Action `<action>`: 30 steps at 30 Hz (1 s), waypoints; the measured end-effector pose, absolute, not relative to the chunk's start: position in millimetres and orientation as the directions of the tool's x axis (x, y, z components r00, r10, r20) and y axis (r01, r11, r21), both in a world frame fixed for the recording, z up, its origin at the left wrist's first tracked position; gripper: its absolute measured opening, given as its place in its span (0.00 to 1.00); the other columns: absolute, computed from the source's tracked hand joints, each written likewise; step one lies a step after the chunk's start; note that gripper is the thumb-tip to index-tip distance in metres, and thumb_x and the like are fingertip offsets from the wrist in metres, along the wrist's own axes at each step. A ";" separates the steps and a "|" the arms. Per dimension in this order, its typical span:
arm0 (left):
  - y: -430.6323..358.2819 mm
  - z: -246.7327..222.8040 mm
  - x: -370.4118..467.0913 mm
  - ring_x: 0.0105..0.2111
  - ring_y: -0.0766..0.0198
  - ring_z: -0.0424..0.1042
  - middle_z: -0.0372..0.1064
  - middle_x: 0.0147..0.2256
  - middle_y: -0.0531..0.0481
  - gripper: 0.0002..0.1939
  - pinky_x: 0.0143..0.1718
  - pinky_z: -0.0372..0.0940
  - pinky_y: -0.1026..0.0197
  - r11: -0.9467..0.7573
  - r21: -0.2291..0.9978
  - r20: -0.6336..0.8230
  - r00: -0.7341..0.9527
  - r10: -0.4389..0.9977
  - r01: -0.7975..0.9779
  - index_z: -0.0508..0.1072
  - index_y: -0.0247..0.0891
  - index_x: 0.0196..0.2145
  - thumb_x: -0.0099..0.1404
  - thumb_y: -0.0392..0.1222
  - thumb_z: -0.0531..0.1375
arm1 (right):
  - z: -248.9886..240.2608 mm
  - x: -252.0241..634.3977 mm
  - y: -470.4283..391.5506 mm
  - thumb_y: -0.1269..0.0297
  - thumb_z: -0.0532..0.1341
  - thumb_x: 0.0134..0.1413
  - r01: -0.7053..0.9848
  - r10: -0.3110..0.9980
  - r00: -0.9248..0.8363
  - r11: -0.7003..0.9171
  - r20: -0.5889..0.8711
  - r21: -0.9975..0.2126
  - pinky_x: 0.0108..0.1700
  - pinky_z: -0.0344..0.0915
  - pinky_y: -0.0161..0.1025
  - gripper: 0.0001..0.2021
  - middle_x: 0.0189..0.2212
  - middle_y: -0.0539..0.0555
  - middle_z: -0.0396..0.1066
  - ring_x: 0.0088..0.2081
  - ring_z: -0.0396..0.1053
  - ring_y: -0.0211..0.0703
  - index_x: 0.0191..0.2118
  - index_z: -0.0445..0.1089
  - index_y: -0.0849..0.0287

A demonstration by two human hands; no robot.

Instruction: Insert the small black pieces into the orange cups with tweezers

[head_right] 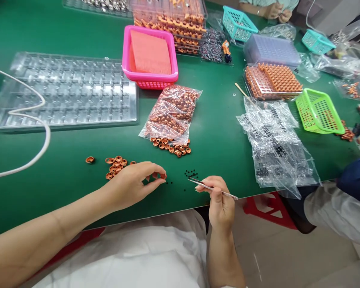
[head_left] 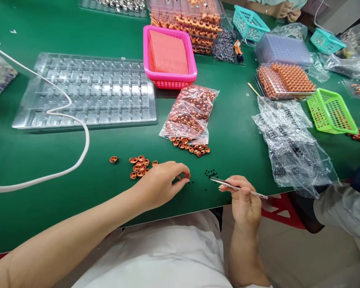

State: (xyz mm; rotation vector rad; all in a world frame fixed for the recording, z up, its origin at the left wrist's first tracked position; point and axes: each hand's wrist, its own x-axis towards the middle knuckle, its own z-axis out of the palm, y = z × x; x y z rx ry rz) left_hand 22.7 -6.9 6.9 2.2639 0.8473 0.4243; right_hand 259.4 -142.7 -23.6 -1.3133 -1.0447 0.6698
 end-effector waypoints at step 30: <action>-1.9 -3.4 22.3 0.29 0.65 0.75 0.75 0.32 0.49 0.12 0.29 0.66 0.66 -0.602 0.748 0.243 0.729 0.639 0.279 0.80 0.34 0.43 0.77 0.42 0.58 | -23.0 251.8 -143.1 0.73 0.66 0.62 0.595 0.841 0.391 0.080 0.375 -0.799 0.43 0.80 0.44 0.10 0.39 0.52 0.80 0.41 0.79 0.45 0.45 0.77 0.52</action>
